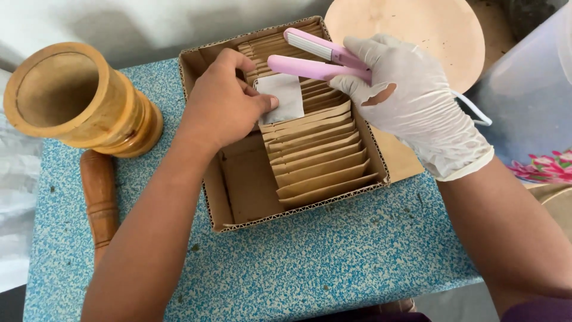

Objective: Sealing small tea bags with a handheld heat sealer and organizing them into paper pouches.

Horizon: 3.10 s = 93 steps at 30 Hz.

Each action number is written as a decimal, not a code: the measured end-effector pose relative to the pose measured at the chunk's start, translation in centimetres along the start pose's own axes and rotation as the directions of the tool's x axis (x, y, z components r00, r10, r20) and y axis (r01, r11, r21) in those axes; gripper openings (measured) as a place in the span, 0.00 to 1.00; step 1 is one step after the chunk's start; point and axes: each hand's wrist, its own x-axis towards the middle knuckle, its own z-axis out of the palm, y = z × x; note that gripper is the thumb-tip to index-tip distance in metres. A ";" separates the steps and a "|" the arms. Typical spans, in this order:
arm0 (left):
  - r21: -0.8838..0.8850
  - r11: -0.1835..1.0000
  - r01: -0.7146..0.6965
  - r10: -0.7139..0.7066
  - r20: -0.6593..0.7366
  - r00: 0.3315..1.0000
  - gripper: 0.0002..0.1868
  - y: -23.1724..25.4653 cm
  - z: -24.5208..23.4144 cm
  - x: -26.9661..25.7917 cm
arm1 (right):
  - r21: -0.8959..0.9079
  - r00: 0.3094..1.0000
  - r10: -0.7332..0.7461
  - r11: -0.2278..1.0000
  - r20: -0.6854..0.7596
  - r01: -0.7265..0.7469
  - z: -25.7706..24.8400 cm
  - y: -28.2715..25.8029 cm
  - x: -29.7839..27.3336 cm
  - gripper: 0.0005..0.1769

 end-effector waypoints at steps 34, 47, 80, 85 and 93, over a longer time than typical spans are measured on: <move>-0.219 0.899 -0.379 0.330 -0.230 0.915 0.17 -2.7 1.8 -2.3 | 0.011 0.992 -0.121 0.992 -0.033 0.122 -0.6 -1.4 -0.8 0.22; 0.281 0.642 -0.714 0.767 -0.232 0.598 0.22 -2.2 2.3 -2.4 | -0.197 0.838 -0.466 0.883 -0.282 0.425 -0.8 -1.2 -1.8 0.29; 0.701 0.132 -0.701 0.476 0.575 0.665 0.11 12.8 17.1 -7.1 | -0.344 0.987 0.027 0.939 0.159 0.029 1.9 9.2 -14.9 0.08; 0.734 0.146 -0.663 0.376 0.578 0.724 0.15 12.4 17.9 -6.8 | -0.299 0.977 -0.015 0.951 0.211 0.079 2.9 10.2 -14.5 0.06; 0.728 0.265 -0.633 0.403 0.512 0.758 0.09 11.9 17.3 -6.2 | -0.217 0.979 -0.197 0.955 0.048 0.202 2.1 10.5 -14.1 0.07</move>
